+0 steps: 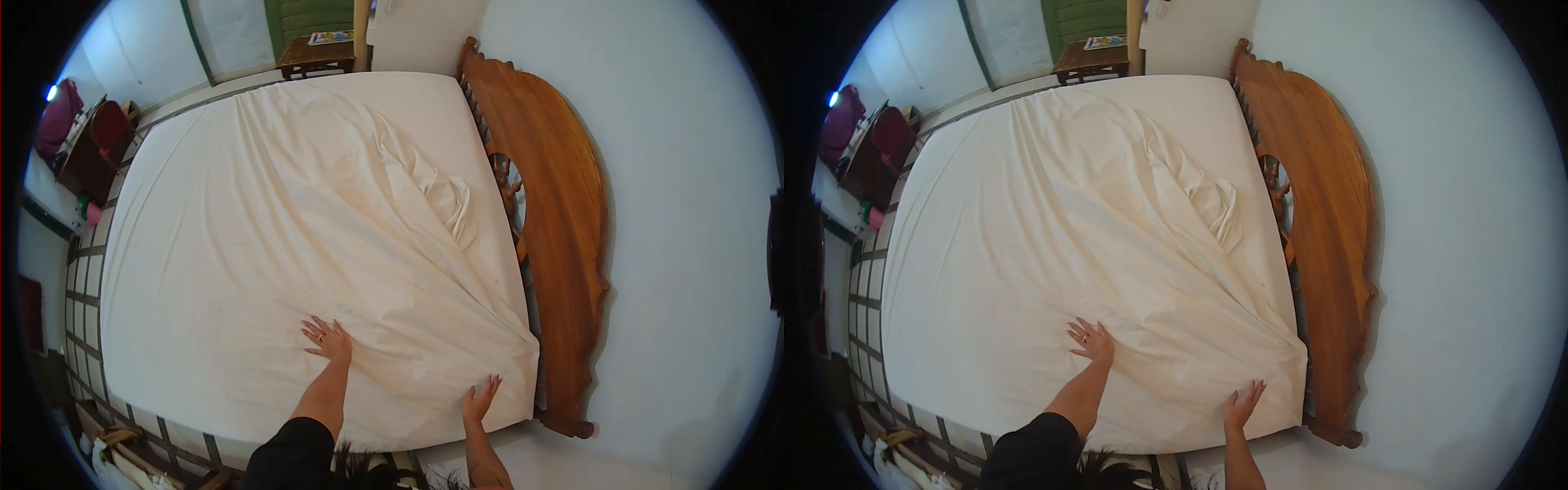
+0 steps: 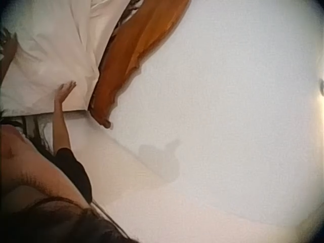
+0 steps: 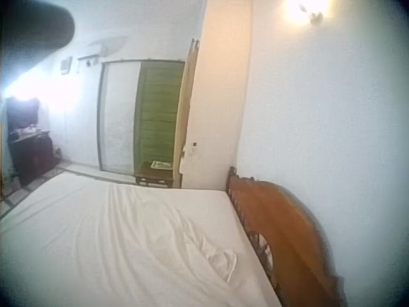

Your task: Straightening sheets and dusting the mattress in a hotel room.

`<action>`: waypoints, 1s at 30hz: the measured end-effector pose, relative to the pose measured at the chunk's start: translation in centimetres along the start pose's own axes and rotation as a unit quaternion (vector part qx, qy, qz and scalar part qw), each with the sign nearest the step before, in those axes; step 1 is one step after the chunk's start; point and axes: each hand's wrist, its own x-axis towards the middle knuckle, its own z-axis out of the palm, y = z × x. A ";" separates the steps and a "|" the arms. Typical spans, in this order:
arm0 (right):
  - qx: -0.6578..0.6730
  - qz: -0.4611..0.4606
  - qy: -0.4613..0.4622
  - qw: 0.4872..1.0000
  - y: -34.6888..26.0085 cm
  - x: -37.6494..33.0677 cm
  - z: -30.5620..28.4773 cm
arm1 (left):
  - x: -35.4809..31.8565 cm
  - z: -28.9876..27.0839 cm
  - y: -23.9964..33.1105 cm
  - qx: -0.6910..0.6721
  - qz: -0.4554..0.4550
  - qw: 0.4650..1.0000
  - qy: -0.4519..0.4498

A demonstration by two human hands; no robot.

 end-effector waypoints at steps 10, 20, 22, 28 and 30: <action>0.166 -0.241 -0.074 0.953 -14.5 21.5 6.2 | 1.9 3.4 2.7 0.011 -0.010 0.986 0.166; 0.326 0.013 -0.152 0.933 -26.9 40.1 18.3 | 3.2 5.6 2.8 0.047 -0.038 0.990 0.125; 0.289 0.047 -0.140 0.946 -28.3 42.0 18.8 | 3.5 5.8 2.8 0.046 -0.025 0.991 0.124; 0.058 0.058 -0.253 0.964 -30.2 43.9 21.2 | 3.9 6.2 2.7 0.069 -0.032 0.991 0.111; -0.015 0.006 -0.289 0.957 -30.9 44.5 21.6 | 4.0 6.3 2.7 0.069 -0.040 0.991 0.106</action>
